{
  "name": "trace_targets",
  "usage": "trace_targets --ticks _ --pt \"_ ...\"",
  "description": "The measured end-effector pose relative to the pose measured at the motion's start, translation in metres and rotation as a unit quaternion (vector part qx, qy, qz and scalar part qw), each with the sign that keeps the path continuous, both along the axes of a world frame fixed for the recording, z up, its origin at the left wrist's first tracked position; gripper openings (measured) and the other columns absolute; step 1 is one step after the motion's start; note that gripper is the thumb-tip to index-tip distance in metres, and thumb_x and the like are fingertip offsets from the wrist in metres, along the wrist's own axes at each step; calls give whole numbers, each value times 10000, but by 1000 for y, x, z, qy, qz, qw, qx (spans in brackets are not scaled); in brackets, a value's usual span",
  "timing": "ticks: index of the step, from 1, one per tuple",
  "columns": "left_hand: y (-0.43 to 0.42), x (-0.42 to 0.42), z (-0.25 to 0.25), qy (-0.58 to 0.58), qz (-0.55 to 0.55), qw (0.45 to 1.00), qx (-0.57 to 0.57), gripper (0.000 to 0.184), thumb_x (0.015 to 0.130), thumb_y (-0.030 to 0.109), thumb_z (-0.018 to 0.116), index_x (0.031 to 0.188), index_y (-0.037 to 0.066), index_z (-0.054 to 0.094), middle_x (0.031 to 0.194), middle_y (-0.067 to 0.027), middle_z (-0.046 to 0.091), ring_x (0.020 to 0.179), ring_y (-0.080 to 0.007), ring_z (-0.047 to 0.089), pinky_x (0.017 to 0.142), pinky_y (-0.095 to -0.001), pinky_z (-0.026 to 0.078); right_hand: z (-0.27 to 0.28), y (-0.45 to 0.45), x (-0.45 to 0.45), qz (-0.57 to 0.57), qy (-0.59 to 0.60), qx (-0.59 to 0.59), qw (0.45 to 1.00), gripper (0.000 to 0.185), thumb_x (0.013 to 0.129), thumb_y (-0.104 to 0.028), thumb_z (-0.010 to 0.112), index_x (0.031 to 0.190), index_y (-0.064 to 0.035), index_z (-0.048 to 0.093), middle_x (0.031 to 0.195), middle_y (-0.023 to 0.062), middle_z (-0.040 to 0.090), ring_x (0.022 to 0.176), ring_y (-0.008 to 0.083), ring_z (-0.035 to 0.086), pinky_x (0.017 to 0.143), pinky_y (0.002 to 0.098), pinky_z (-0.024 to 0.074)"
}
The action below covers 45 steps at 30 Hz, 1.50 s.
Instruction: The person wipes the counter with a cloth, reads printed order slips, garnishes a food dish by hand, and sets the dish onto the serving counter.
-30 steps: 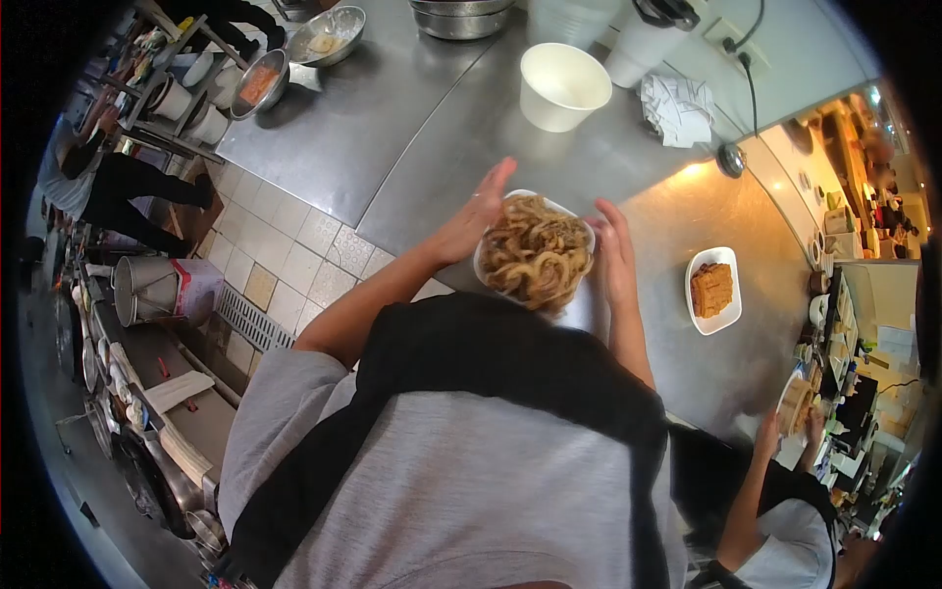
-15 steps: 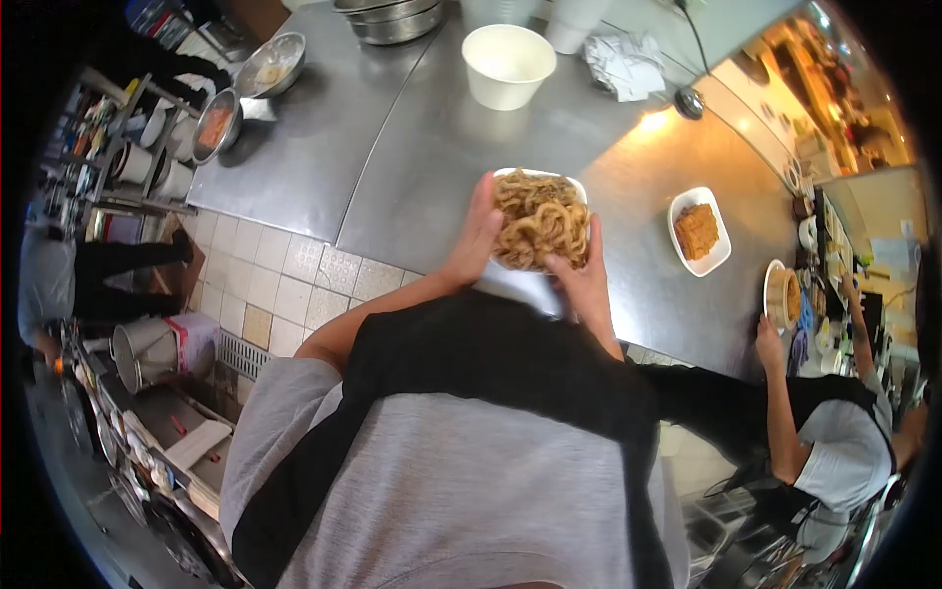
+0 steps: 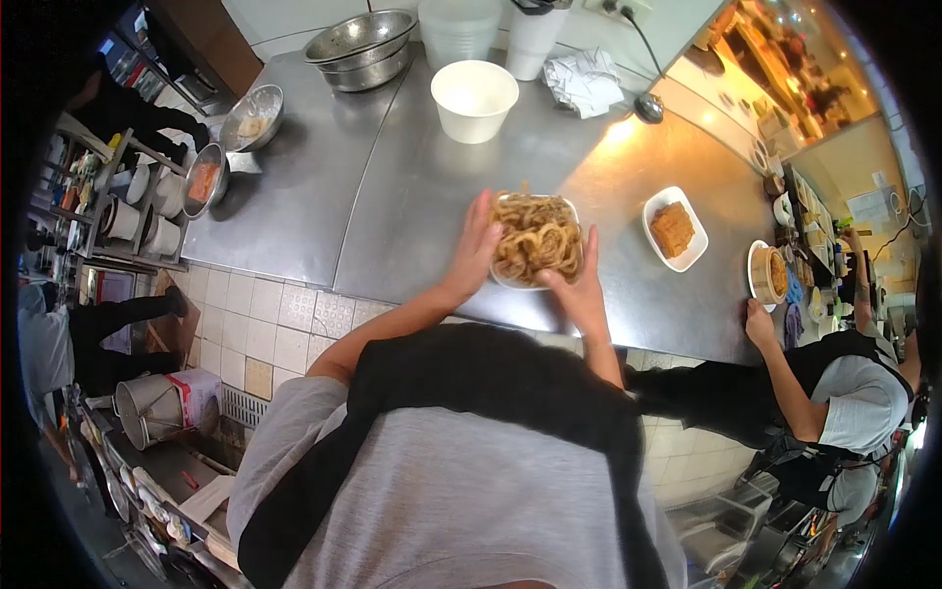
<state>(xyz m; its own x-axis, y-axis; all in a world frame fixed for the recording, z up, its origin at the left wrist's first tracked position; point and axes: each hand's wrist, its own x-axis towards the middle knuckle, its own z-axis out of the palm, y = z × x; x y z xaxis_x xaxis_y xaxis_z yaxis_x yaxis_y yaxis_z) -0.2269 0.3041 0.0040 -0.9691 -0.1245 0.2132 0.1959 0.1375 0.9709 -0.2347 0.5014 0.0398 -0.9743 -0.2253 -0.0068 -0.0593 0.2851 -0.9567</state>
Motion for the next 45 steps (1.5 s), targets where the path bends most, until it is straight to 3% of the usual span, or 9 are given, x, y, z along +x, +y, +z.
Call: trace_targets --ticks 4,13,22,26,33,37,41,43,45 --pt "-5 -23 -6 24 4 1000 3 560 990 321 304 1409 -42 233 1451 -220 269 1376 -341 183 1130 -377 119 -11 7 7 -14 -27 -83 996 969 807 -241 681 1467 -41 0 1452 280 218 1326 334 308 1080 383 279" --pt "-5 -29 -7 123 -12 925 -360 552 953 299 367 1399 -16 286 1400 -217 367 1362 -374 207 1079 -487 179 -23 0 15 -66 15 -102 993 782 927 -437 472 1483 -105 34 1481 266 143 1365 339 215 1102 398 203" --pt "-13 -62 8 138 -93 963 -211 509 924 230 400 1364 -17 332 1281 -210 499 1280 -344 345 1054 -431 254 -18 2 12 -88 -37 -145 985 743 943 -493 409 1487 -144 42 1486 244 142 1362 344 213 1104 410 193" --pt "-2 -48 4 116 -51 981 -148 547 975 366 302 1370 -10 349 1239 -187 551 1260 -389 372 1058 -438 271 -28 2 2 -95 -50 -215 971 766 937 -506 413 1486 -140 25 1490 240 124 1368 341 185 1109 423 172" --pt "4 -50 7 139 -65 930 -335 527 955 317 338 1382 10 342 1288 -187 513 1315 -392 283 1079 -473 221 -19 13 -14 -118 -82 -287 947 748 939 -507 409 1488 -173 25 1508 201 88 1370 332 184 1105 437 184" --pt "-10 -69 7 194 -12 947 -254 559 873 222 510 1384 66 343 1388 -175 390 1302 -419 278 1042 -498 269 -28 33 -22 -111 -97 -295 944 737 930 -548 394 1485 -166 94 1527 146 88 1374 322 183 1108 431 194" --pt "-48 -103 58 206 129 902 -358 373 781 228 613 1117 67 601 1326 -161 426 1281 -369 331 1030 -465 299 -26 66 -18 -159 -83 -261 949 610 957 -479 395 1398 -60 350 1402 145 381 1235 242 402 1038 390 300" --pt "-63 -117 70 164 135 860 -463 268 754 236 632 964 70 649 1229 -143 494 1229 -322 391 989 -451 331 -44 97 -17 -167 -73 -258 949 511 953 -430 453 1248 -17 504 1100 104 593 956 182 576 880 337 421" --pt "-72 -128 78 117 123 831 -530 216 729 244 649 858 74 679 1102 -113 560 1150 -274 455 933 -443 359 -58 122 -14 -235 -51 -265 934 401 950 -383 482 1116 -25 553 973 81 613 845 183 599 802 319 465"
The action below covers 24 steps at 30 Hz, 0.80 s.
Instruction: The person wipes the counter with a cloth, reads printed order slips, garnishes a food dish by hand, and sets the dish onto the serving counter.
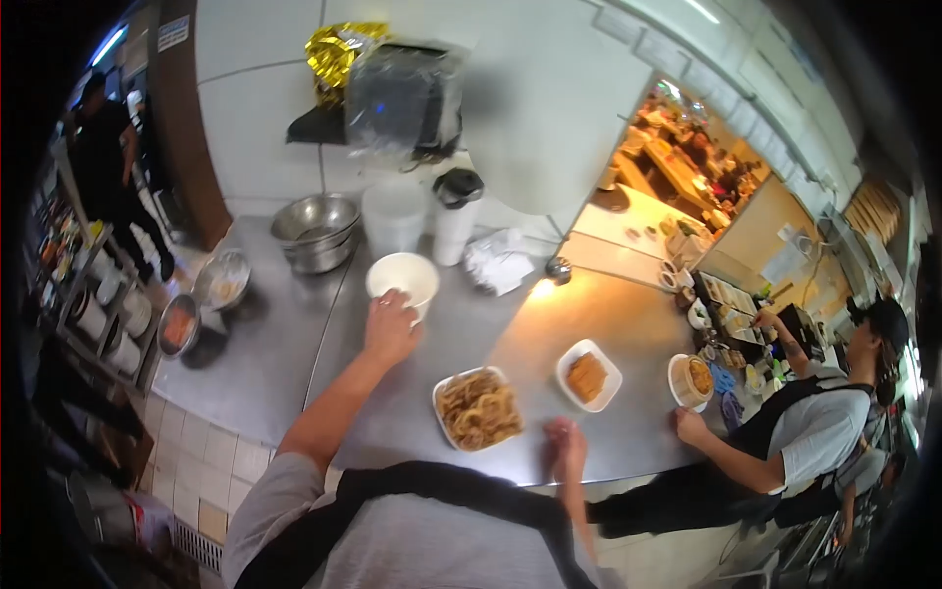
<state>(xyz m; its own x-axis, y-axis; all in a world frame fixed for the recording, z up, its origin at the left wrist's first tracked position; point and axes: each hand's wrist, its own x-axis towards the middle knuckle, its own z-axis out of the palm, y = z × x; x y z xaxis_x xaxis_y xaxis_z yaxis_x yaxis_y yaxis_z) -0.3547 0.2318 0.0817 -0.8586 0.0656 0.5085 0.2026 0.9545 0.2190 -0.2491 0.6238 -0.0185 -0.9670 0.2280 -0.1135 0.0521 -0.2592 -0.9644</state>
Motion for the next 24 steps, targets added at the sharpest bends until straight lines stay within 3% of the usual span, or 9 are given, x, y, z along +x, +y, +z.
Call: trace_targets --ticks 3,6,12,15,18,21,22,23,24 --pt "-10 0 1 2 39 997 -66 226 724 260 654 830 62 675 920 -71 602 1011 -233 518 877 -455 364 -17 38 2 -105 9 -59 993 286 945 -322 511 969 -42 563 880 60 610 742 177 608 688 297 510" --pt "-23 14 4 -26 58 995 -81 244 728 271 652 841 55 676 926 -83 608 1032 -240 515 913 -456 344 -10 58 -1 -173 18 -106 979 231 947 -294 508 931 -65 521 868 61 566 708 195 599 614 318 542" --pt "-26 61 21 12 95 993 -62 293 730 242 666 908 10 651 1178 -146 525 1142 -278 479 1012 -498 273 -10 86 -40 -237 37 -134 961 235 953 -282 478 1044 -68 513 916 70 542 729 206 574 636 335 519" --pt "-2 86 40 78 54 990 109 280 784 210 650 961 -6 623 1259 -146 465 1167 -278 468 1013 -475 309 -1 96 -62 -306 56 -28 950 286 962 -295 431 996 -40 556 922 77 565 745 189 566 657 311 489" --pt "24 92 27 -23 -107 837 536 274 887 237 554 1069 35 593 1231 -125 493 1153 -257 475 983 -420 370 98 21 -60 -147 235 151 949 361 962 -311 401 916 -12 597 943 83 591 783 196 571 695 302 477" --pt "74 98 37 -168 -271 500 805 357 961 316 420 1193 67 529 1242 -102 506 1134 -215 489 971 -368 397 180 -85 -23 123 388 223 886 312 884 -300 480 957 -43 641 1078 133 599 1029 267 545 911 394 404" --pt "90 99 40 -210 -301 412 834 404 958 349 414 1233 67 502 1258 -102 505 1122 -201 498 973 -356 397 193 -107 -16 257 446 436 739 302 844 -325 547 1020 -98 643 1132 118 581 1022 275 550 924 453 390" --pt "100 105 42 -209 -293 411 838 424 958 365 407 1240 63 499 1275 -106 494 1149 -205 480 991 -371 374 204 -139 -17 263 624 395 620 360 840 -376 563 1116 -153 624 1168 98 575 1031 312 548 979 479 336" --pt "109 116 47 -209 -286 409 841 444 958 382 401 1247 59 497 1291 -110 484 1175 -209 461 1008 -385 351 196 -156 -12 287 644 410 579 393 834 -426 557 1109 -153 627 1193 103 564 1036 312 548 984 490 323"
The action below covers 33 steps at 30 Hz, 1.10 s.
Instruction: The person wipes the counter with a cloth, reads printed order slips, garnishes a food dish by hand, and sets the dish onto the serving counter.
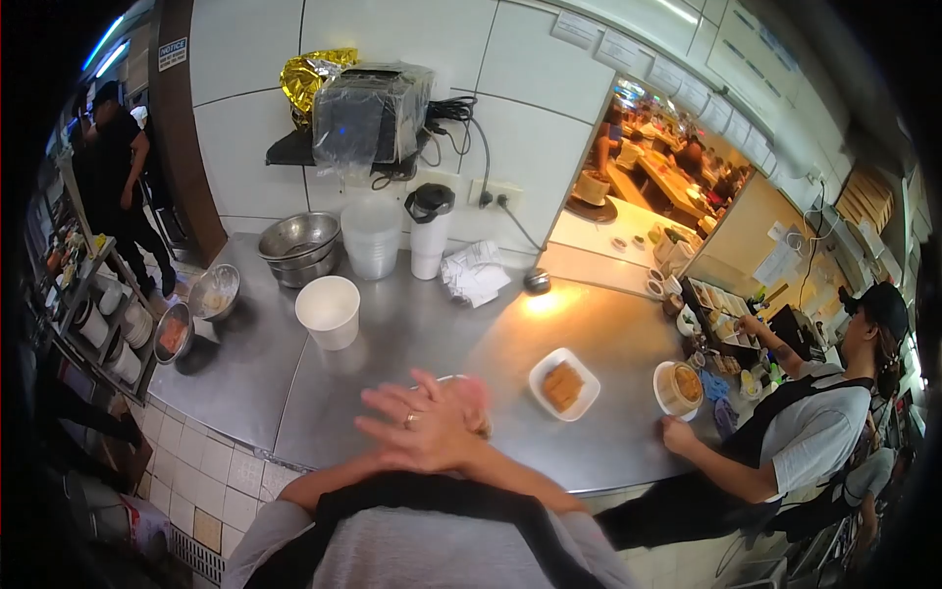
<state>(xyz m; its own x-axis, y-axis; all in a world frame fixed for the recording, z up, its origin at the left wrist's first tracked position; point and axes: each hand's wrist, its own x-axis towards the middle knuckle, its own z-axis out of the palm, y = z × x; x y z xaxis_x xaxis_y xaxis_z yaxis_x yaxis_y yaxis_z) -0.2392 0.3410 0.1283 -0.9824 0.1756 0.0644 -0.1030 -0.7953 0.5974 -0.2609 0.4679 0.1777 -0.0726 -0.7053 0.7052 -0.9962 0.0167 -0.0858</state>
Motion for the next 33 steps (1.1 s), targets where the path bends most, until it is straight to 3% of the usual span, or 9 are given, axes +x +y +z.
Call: trace_targets --ticks 7,9,11,13,16,18,20,23,33 --pt "11 60 78 206 -4 957 -204 554 944 471 366 1299 61 477 1407 -143 391 1344 -274 306 1077 -474 228 -2 19 -51 -169 -228 -247 927 580 927 -528 340 1258 -82 508 1277 118 492 1136 242 478 1000 419 311" --pt "3 48 77 456 60 821 -339 624 915 523 383 1324 57 455 1437 -158 341 1347 -322 286 1075 -518 194 0 10 -45 -81 -489 -403 769 609 958 -515 285 1304 -41 446 1305 111 476 1178 212 455 1000 364 318" --pt "-1 32 55 633 165 618 -436 672 892 561 398 1336 58 444 1461 -171 295 1352 -366 254 1073 -553 162 -46 -25 -27 326 -647 -254 641 629 972 -516 236 1319 -24 419 1356 98 427 1203 233 431 1004 361 315" --pt "-5 13 19 720 297 379 -499 695 876 584 413 1338 65 446 1480 -180 253 1360 -406 211 1069 -578 134 -50 -29 6 412 -702 -187 549 648 976 -521 216 1328 -11 407 1381 100 406 1213 251 426 999 366 326" --pt "-22 -5 7 645 385 326 -574 680 846 601 442 1281 81 500 1461 -199 269 1351 -412 206 1050 -621 110 15 7 64 212 -703 -257 629 670 970 -531 228 1333 4 404 1366 143 427 1185 277 465 975 394 365" --pt "-39 -10 20 483 332 423 -691 534 850 441 553 1243 80 524 1447 -216 266 1338 -406 221 1053 -597 152 19 38 81 213 -629 -272 696 681 967 -532 238 1342 13 396 1336 193 457 1140 302 514 956 421 394" --pt "-39 -16 37 418 354 447 -707 473 832 290 601 1236 57 521 1432 -229 275 1325 -405 240 1058 -563 187 10 79 110 413 -691 -283 522 649 969 -500 285 1246 48 493 1201 255 548 1024 333 585 930 455 421" --pt "-28 -11 38 372 334 576 -647 443 799 114 628 1221 26 523 1391 -236 333 1288 -399 309 1048 -492 262 -46 112 129 383 -557 -306 671 580 958 -437 381 1122 87 568 1101 239 602 935 337 618 934 443 421" --pt "62 89 8 434 -16 687 -582 350 808 113 637 1144 34 576 1004 -152 640 925 -293 625 814 -360 485 -173 143 247 -143 -817 -433 355 339 937 -255 465 1085 13 611 1072 157 629 939 277 620 906 385 446"
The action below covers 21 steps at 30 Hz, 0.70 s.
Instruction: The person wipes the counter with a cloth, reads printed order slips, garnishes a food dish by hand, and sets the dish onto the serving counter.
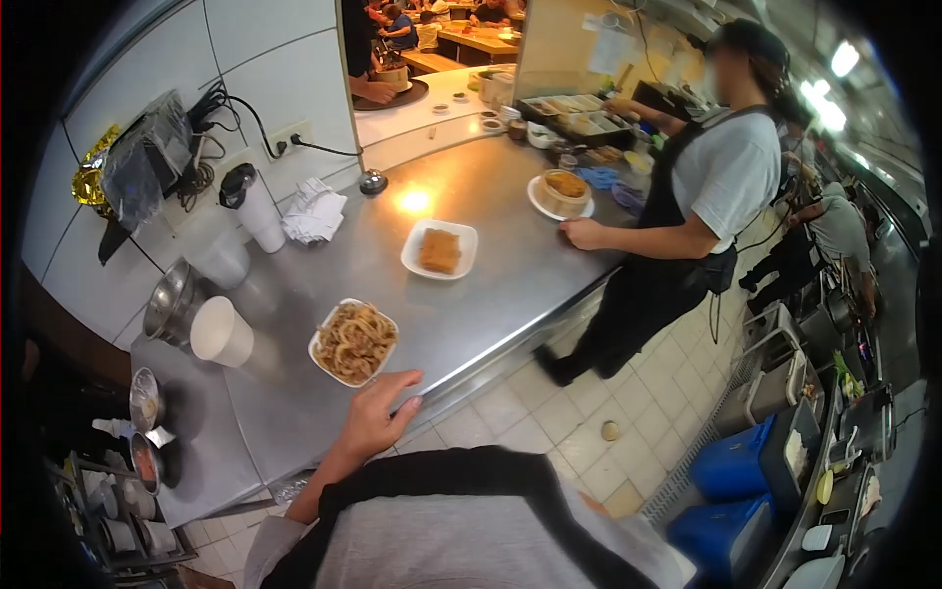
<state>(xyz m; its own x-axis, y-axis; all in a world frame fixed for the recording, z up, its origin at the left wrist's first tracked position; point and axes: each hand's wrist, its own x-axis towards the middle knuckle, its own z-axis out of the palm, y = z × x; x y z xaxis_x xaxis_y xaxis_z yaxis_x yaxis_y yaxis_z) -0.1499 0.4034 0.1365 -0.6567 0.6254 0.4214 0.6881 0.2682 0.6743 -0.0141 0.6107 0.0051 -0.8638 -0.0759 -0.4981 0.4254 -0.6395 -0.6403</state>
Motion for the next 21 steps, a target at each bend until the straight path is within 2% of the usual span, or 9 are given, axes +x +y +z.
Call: trace_targets --ticks 3,4,7,8,10,16,21 --pt "37 27 -21 -77 -27 995 -65 336 832 184 627 1136 47 582 1037 -160 631 943 -319 611 816 -383 481 -24 35 35 25 -27 34 999 327 932 -249 470 1089 2 608 1046 162 631 923 281 623 886 389 449" --pt "48 36 -31 -81 -32 990 -111 358 846 209 614 1180 87 569 1056 -140 630 989 -312 598 863 -377 467 -33 49 46 34 -34 53 997 323 931 -247 471 1090 -2 607 1037 164 632 918 282 623 879 391 450" --pt "90 65 -63 -53 -71 970 -225 403 865 286 591 1214 94 538 1060 -150 622 998 -331 586 858 -409 464 -62 98 79 58 -52 137 988 311 926 -242 476 1093 -12 603 1011 169 633 902 286 626 859 395 454" --pt "104 75 -77 -44 -94 967 -233 448 868 323 584 1234 76 510 1066 -159 615 1001 -343 580 853 -423 466 -73 116 89 66 -59 171 981 308 924 -240 478 1095 -16 602 1003 171 634 897 287 627 852 396 455" --pt "134 94 -91 -67 -137 954 -260 421 859 295 589 1209 72 523 1057 -168 613 996 -348 578 846 -432 465 -94 148 110 86 -76 244 963 301 921 -237 481 1097 -23 600 986 174 635 887 290 628 839 399 457" --pt "182 130 -102 -72 -173 935 -300 450 850 288 586 1231 68 494 991 -191 615 967 -354 589 811 -455 470 -167 220 163 179 -136 454 862 283 912 -226 491 1104 -45 594 934 184 638 856 297 633 798 408 463" --pt "197 136 -104 -76 -165 923 -339 450 830 285 609 1208 65 503 985 -194 617 956 -358 594 809 -464 471 -219 251 191 283 -185 555 760 272 905 -217 499 1110 -63 589 891 192 641 830 303 637 765 415 468"
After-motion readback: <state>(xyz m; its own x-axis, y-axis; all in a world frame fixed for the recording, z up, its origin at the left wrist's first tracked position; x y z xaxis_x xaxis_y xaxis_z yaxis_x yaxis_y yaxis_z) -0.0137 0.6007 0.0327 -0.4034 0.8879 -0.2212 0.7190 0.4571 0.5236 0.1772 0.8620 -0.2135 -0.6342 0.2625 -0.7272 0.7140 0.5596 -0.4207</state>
